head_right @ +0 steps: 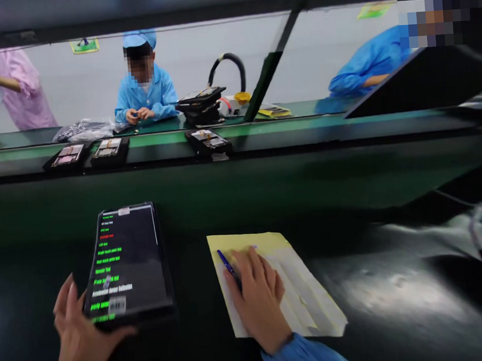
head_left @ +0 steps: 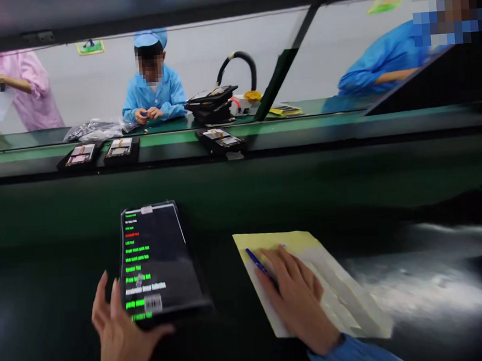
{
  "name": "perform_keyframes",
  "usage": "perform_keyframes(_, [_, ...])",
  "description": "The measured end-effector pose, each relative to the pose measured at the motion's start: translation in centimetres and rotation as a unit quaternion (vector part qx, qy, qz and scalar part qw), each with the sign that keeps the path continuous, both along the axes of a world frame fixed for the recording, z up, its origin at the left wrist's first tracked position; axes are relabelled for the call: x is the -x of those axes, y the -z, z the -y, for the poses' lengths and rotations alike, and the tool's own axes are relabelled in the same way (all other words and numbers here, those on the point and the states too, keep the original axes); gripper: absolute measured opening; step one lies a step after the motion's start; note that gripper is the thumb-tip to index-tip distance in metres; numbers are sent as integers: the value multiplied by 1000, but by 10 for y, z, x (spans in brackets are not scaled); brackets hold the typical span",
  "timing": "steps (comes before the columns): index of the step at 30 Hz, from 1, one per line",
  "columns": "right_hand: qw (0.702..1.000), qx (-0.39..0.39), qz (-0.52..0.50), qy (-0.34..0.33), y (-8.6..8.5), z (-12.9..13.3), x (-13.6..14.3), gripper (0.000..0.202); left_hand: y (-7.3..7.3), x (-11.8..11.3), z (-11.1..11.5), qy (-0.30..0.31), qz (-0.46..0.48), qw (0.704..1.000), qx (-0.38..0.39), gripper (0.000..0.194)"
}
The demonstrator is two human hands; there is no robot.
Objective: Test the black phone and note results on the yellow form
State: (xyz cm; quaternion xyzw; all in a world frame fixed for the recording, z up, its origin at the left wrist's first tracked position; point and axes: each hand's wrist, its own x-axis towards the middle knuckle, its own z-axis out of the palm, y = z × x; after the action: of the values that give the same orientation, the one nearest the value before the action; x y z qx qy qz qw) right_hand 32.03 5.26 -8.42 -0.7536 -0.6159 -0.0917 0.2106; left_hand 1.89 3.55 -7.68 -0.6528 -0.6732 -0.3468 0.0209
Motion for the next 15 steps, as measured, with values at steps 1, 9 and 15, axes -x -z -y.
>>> perform_keyframes(1, [1000, 1, 5, 19, 3, 0, 2, 58, -5, -7, -27, 12, -19, 1000, -4, 136])
perform_keyframes(9, [996, 19, 83, -18, 22, 0, -6, 55, -22, -43, -174, -2, 28, 999, -14, 107])
perform_keyframes(15, [961, -51, 186, -199, 45, 5, 20, 53, 9, -46, -107, 126, 41, 990, -53, 51])
